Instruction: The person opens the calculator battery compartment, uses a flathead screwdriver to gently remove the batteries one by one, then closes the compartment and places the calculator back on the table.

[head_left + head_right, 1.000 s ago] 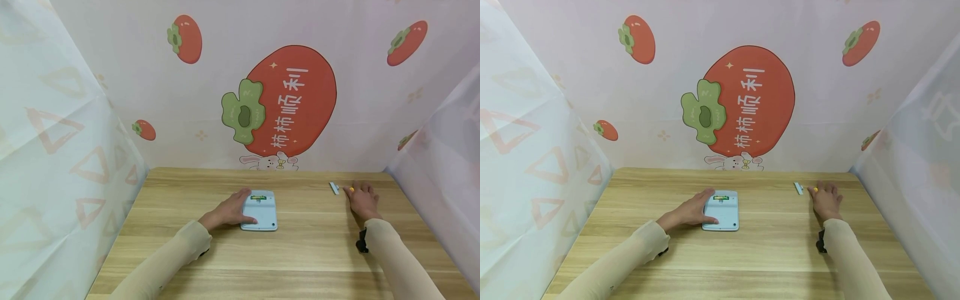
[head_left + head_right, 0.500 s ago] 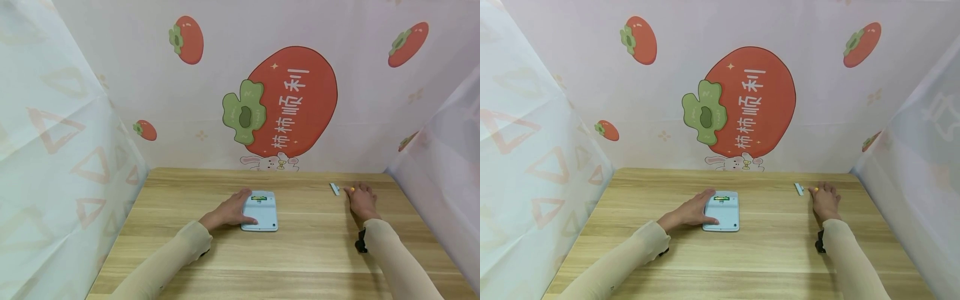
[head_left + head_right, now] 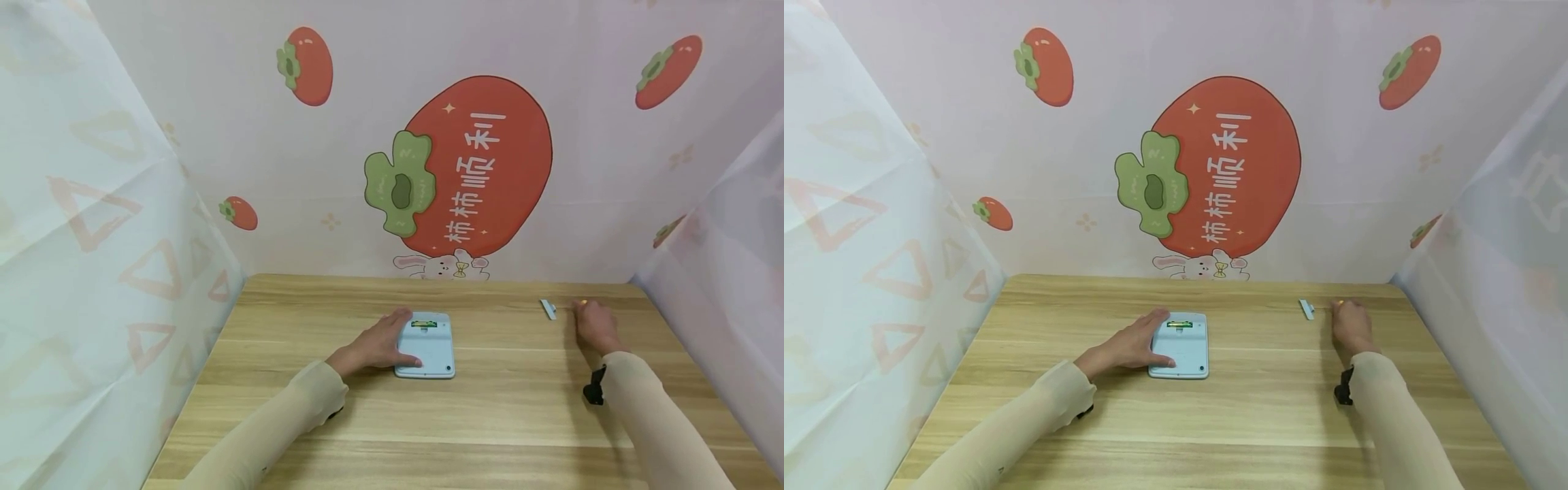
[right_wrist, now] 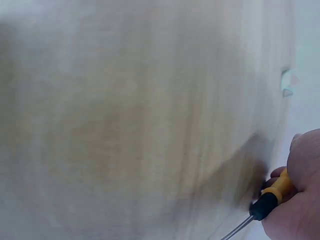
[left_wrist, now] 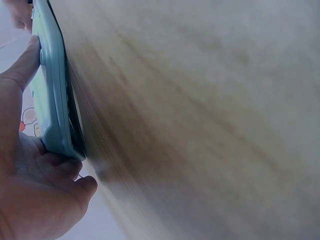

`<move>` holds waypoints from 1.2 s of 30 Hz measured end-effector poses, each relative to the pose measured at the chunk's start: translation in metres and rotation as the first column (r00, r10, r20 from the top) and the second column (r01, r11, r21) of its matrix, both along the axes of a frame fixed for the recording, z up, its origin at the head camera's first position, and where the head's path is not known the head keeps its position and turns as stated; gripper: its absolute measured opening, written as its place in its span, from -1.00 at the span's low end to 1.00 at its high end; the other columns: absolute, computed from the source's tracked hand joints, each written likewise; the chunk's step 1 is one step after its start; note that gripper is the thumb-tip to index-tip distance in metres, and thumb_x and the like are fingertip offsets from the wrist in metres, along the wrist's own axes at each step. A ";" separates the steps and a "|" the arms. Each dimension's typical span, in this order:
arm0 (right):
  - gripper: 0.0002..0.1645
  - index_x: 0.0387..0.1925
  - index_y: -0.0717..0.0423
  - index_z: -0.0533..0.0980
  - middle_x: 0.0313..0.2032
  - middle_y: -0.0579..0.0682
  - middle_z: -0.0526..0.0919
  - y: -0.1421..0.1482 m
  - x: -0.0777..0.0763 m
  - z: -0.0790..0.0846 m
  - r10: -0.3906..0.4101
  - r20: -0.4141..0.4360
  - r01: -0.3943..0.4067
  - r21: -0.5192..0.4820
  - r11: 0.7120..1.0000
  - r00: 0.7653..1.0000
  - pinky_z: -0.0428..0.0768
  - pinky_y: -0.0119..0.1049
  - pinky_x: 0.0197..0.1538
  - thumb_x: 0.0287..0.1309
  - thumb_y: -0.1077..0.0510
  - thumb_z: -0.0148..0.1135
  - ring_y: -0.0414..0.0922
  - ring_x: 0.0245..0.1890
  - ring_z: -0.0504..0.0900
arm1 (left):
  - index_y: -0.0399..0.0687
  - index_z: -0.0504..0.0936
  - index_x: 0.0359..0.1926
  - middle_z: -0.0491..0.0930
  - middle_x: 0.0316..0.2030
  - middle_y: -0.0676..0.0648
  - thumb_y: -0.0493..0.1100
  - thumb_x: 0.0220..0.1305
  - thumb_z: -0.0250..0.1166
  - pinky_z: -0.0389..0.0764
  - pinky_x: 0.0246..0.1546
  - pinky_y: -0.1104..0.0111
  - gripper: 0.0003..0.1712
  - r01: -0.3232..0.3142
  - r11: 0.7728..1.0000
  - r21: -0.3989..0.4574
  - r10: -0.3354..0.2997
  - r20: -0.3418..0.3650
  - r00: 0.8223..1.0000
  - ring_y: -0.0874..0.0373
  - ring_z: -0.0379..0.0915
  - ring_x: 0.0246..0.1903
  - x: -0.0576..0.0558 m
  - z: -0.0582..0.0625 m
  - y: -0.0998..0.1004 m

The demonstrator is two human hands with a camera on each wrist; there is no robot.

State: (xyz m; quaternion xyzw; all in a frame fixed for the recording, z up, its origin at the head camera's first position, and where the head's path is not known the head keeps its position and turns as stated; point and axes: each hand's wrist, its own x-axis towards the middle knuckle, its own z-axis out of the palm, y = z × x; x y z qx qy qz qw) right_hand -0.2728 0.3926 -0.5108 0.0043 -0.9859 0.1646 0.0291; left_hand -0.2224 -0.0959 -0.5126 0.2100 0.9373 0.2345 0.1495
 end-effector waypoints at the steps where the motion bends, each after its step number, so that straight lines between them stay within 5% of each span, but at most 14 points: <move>1: -0.45 -0.31 0.47 0.49 -0.30 0.61 0.57 0.001 0.000 0.002 0.002 -0.002 -0.002 0.000 1.000 1.000 0.61 0.41 -0.22 0.69 0.18 -0.29 0.61 -0.22 0.60 | 0.02 0.01 0.71 -0.04 0.70 -0.07 0.43 0.17 0.48 0.10 0.63 -0.03 0.32 0.000 1.000 0.001 0.000 0.000 1.000 -0.06 -0.08 0.66 0.000 0.000 0.000; 8: -0.43 -0.56 0.25 0.36 -0.53 0.35 0.54 0.003 -0.001 0.010 -0.011 -0.044 0.009 -0.029 1.000 0.999 0.57 0.34 -0.34 0.65 0.19 -0.29 0.44 -0.42 0.60 | 0.01 0.04 0.70 -0.02 0.69 -0.09 0.43 0.16 0.49 0.15 0.60 -0.08 0.31 0.003 1.000 0.010 -0.003 -0.003 1.000 -0.10 -0.05 0.65 0.001 0.001 0.001; 14: -0.25 -0.65 0.32 0.40 -0.40 0.60 0.58 0.001 -0.007 0.014 -0.159 -0.071 0.147 -0.156 0.977 0.985 0.56 0.40 -0.19 0.70 0.03 -0.27 0.57 -0.28 0.59 | 0.01 0.04 0.70 -0.02 0.69 -0.08 0.44 0.16 0.48 0.14 0.61 -0.07 0.32 0.001 1.000 0.002 -0.001 -0.003 1.000 -0.09 -0.05 0.65 0.001 0.001 0.000; 18: -0.24 -0.47 0.54 0.55 -0.32 0.56 0.67 -0.003 -0.010 0.020 -0.190 -0.138 0.158 -0.215 0.964 0.972 0.60 0.31 -0.17 0.68 0.03 -0.24 0.46 -0.28 0.66 | 0.02 0.04 0.70 -0.01 0.69 -0.08 0.45 0.16 0.48 0.14 0.61 -0.04 0.32 0.005 1.000 -0.005 -0.005 -0.009 1.000 -0.08 -0.05 0.65 0.000 0.000 0.000; 21: -0.30 -0.19 0.54 0.65 -0.20 0.46 0.75 -0.008 -0.012 0.025 -0.195 -0.145 0.147 -0.288 0.946 0.970 0.64 -0.02 -0.26 0.69 0.04 -0.25 0.15 -0.40 0.70 | 0.02 0.04 0.70 0.00 0.69 -0.08 0.45 0.16 0.48 0.15 0.61 -0.05 0.32 0.008 1.000 -0.004 -0.008 -0.010 1.000 -0.08 -0.05 0.65 0.000 0.000 0.000; 24: -0.26 0.03 0.58 0.58 0.01 0.48 0.71 -0.015 -0.013 0.031 -0.193 -0.068 0.144 -0.442 0.885 0.979 0.64 -0.46 -0.26 0.71 -0.03 -0.30 -0.31 -0.38 0.67 | 0.02 0.04 0.70 -0.01 0.69 -0.08 0.45 0.16 0.48 0.15 0.61 -0.06 0.32 0.009 1.000 -0.003 -0.009 -0.012 1.000 -0.07 -0.05 0.66 -0.001 0.000 0.000; 27: -0.22 0.18 0.63 0.46 0.16 0.54 0.61 -0.022 -0.014 0.035 -0.175 0.004 0.142 -0.604 0.784 0.985 0.66 -0.65 -0.18 0.72 -0.07 -0.34 -0.53 -0.31 0.65 | 0.02 0.03 0.71 -0.01 0.69 -0.07 0.45 0.16 0.48 0.14 0.61 -0.06 0.32 0.009 1.000 -0.004 -0.009 -0.013 1.000 -0.07 -0.06 0.66 -0.001 -0.001 0.000; 30: -0.25 0.19 0.62 0.41 0.02 0.44 0.70 -0.027 -0.015 0.039 -0.159 0.029 0.134 -0.695 0.707 0.987 0.70 -0.56 -0.09 0.72 -0.08 -0.33 -0.50 -0.30 0.71 | 0.03 0.03 0.71 -0.01 0.69 -0.07 0.45 0.16 0.48 0.12 0.62 -0.03 0.32 0.011 1.000 -0.006 -0.011 -0.013 1.000 -0.05 -0.07 0.66 -0.002 -0.002 0.000; 36: -0.45 0.04 0.37 0.43 -0.37 -0.20 0.77 -0.035 -0.016 0.047 -0.093 0.065 0.107 -0.810 0.576 0.993 0.76 -0.41 -0.05 0.73 -0.06 -0.27 -0.34 -0.33 0.79 | 0.03 0.03 0.71 -0.01 0.69 -0.07 0.43 0.17 0.48 0.10 0.63 -0.03 0.32 0.007 1.000 -0.005 -0.007 -0.008 1.000 -0.05 -0.08 0.66 -0.002 -0.002 0.000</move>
